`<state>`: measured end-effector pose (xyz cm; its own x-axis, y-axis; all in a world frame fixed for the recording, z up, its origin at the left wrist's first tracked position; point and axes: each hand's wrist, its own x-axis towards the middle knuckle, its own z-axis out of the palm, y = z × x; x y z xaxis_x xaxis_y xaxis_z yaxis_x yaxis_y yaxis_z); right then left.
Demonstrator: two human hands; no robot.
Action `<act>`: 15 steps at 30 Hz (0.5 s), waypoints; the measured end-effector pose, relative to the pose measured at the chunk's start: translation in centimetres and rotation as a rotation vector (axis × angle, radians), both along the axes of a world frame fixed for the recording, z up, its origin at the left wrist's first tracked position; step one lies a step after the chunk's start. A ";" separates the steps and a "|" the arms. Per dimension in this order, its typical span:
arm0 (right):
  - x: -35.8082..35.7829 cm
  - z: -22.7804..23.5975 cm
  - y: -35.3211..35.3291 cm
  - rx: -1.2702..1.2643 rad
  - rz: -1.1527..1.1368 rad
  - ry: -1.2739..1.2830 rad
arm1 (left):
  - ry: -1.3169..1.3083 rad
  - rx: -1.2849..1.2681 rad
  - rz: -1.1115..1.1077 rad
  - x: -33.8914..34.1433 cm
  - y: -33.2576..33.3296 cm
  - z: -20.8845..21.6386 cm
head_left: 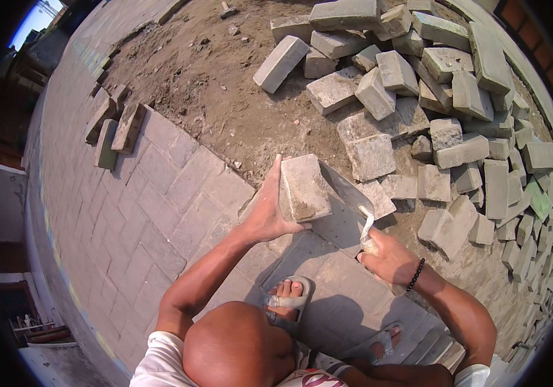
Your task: The person repeatedly picks up rectangular bricks from a pile and scrapes their surfaces with a trowel to remove residue. The person handles each brick individually, scraping multiple sides before placing it back on the pile.
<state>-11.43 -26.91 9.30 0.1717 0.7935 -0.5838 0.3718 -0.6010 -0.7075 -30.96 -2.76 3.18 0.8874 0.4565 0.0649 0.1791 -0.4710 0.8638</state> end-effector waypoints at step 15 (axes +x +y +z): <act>5.0 2.9 -0.9 0.403 0.507 -0.727 | 0.050 -0.228 -0.273 4.4 4.1 2.1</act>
